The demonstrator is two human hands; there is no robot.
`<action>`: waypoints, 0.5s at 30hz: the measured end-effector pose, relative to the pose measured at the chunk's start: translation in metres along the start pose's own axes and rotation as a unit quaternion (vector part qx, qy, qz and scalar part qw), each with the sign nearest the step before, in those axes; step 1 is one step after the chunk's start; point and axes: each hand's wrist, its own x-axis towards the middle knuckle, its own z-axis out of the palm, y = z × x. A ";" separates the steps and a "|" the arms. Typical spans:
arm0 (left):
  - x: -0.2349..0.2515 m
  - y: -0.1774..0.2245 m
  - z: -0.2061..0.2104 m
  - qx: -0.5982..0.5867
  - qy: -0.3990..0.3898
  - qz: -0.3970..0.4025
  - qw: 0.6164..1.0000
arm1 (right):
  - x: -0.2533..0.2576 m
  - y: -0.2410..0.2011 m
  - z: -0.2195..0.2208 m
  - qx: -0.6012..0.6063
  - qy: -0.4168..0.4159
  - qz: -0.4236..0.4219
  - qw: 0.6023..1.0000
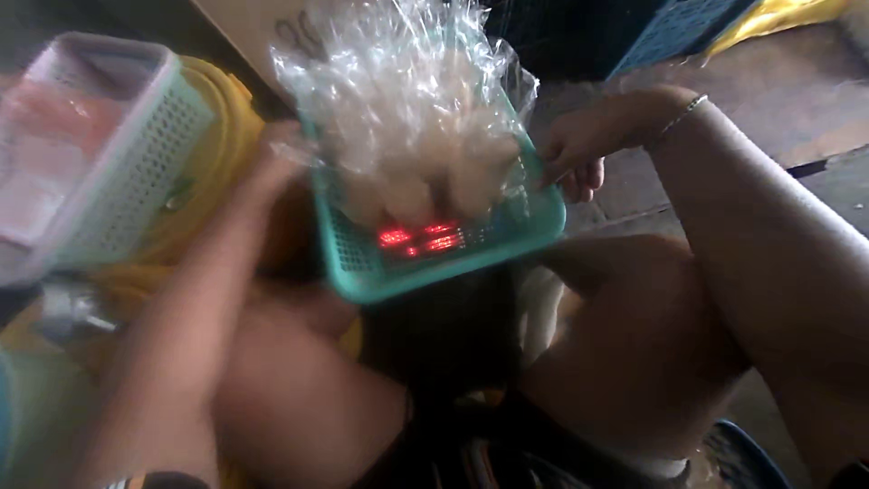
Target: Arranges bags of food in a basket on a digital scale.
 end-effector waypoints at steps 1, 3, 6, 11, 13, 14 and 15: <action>0.001 -0.005 0.000 -0.012 0.008 0.000 1.000 | 0.002 -0.001 0.001 -0.004 -0.004 -0.005 1.000; -0.002 -0.015 0.001 -0.069 0.023 0.004 0.997 | 0.005 -0.003 0.002 -0.017 0.006 -0.004 1.000; -0.007 -0.031 0.002 -0.146 0.016 -0.011 0.989 | -0.004 -0.010 -0.003 -0.041 0.059 0.022 0.997; -0.018 -0.036 -0.013 -0.188 0.021 -0.032 0.981 | -0.016 -0.003 -0.018 -0.030 0.192 -0.033 0.980; -0.023 -0.034 -0.021 -0.182 0.024 -0.019 0.983 | -0.035 0.000 -0.020 -0.126 0.264 -0.043 0.955; -0.024 -0.036 -0.026 -0.174 0.022 -0.008 0.985 | -0.052 0.002 -0.020 -0.179 0.306 -0.068 0.932; -0.024 -0.040 -0.028 -0.169 0.024 0.002 0.985 | -0.072 0.002 -0.017 -0.224 0.346 -0.095 0.906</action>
